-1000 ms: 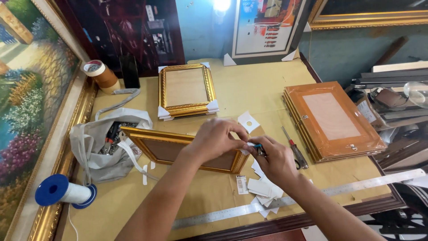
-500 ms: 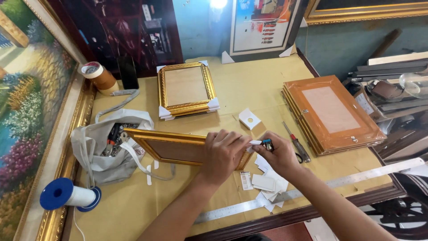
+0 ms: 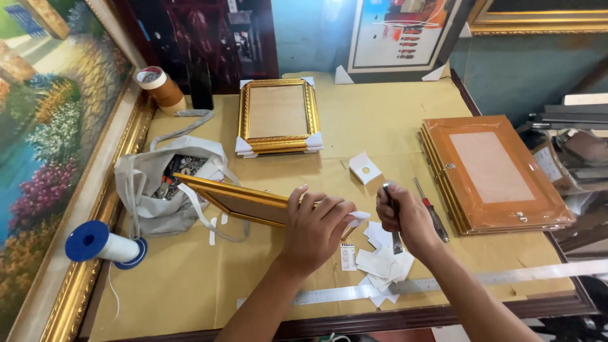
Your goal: Applying protective corner pieces and tape to various picture frames and frame moldings on a workshop table.
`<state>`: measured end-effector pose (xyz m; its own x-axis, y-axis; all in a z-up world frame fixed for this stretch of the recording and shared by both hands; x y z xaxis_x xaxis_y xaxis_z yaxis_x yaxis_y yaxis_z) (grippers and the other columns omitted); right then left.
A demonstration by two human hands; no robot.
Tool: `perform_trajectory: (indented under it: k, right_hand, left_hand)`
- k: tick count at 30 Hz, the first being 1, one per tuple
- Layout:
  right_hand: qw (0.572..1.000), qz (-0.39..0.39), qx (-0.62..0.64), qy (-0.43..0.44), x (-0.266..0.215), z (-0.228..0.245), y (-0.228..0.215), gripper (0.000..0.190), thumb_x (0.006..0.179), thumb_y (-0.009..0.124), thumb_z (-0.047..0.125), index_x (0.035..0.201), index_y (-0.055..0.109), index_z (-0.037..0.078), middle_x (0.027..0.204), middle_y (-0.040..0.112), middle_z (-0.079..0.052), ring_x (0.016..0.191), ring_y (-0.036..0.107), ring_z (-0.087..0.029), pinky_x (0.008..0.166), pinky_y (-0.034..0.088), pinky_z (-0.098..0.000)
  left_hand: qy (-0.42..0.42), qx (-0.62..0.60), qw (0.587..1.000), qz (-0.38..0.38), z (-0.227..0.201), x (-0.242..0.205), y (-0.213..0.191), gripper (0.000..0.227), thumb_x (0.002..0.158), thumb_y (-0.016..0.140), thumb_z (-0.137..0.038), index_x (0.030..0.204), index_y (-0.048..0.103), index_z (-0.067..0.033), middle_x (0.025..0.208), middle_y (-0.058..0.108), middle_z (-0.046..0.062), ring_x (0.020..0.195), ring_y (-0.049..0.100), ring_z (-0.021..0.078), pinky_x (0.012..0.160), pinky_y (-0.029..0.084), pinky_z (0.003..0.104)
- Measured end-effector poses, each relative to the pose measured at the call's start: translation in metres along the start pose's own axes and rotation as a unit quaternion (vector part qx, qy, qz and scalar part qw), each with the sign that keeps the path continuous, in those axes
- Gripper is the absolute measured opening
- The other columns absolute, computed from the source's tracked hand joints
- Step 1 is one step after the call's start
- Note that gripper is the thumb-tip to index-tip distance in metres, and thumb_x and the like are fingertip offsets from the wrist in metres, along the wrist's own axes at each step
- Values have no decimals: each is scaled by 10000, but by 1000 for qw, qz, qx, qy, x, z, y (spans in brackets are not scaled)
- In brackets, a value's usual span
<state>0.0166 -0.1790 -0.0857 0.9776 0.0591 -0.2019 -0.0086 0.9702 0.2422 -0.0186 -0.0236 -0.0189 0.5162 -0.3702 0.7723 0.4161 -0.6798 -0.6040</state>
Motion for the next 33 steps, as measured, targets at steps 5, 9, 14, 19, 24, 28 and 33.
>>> perform_trajectory:
  k: [5,9,14,19,24,28,33]
  right_hand:
    - [985,69,-133,-83,15,-8,-6,232,828,351,239,683,440,81,541,279,-4,452,272,-114,373,232,-223]
    - [855,102,-440,-255,6,-1,9,455,716,392,477,1012,504,150,548,388,-38,471,455,-197,451,381,-332]
    - [747,86,-446,-485,-19,24,38,561,721,420,563,1079,550,151,625,486,-20,515,545,-185,442,463,-300]
    - [707,86,-425,-559,-29,32,46,417,763,419,469,981,588,157,622,443,21,481,489,-146,416,439,-257]
    - [690,103,-404,-591,-32,35,50,389,774,411,450,935,601,151,615,446,9,479,497,-168,419,442,-266]
    - [692,103,-392,-597,-27,32,49,386,784,410,451,913,600,141,608,436,8,469,482,-170,413,436,-266]
    - [704,95,-362,-604,-19,18,42,392,772,438,454,901,626,135,585,439,12,453,468,-158,381,420,-256]
  left_hand:
    - [-25,3,999,48,-2,-7,1,182,907,436,-322,983,579,-240,836,544,-52,778,539,123,794,364,358]
    - [-29,-8,997,69,-4,-10,0,175,907,434,-309,978,575,-231,870,553,-33,784,530,154,768,353,370]
    - [-22,12,998,59,-8,-8,-3,195,907,418,-354,951,569,-238,849,548,-64,735,512,133,736,341,336]
    - [-20,23,998,52,-11,-10,-6,185,907,428,-344,967,575,-248,842,559,-69,713,512,129,706,337,319]
    - [-19,22,999,46,-12,-12,-6,185,899,446,-358,937,587,-245,828,570,-72,696,509,132,700,332,316]
    - [-25,14,999,39,-11,-9,-6,164,892,468,-343,933,597,-251,815,570,-75,691,509,122,690,338,312]
    - [-27,13,999,44,-10,-9,-4,159,884,482,-352,926,600,-254,802,567,-81,686,516,113,680,340,309]
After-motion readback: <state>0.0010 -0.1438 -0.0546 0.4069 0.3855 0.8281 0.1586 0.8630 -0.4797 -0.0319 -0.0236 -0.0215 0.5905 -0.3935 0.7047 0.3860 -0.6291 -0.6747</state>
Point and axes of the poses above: each hand's wrist, its own x-axis towards the middle knuckle, its own y-axis out of the palm, z = x × y, the point moved 7 cm from there along x, towards the middle knuckle
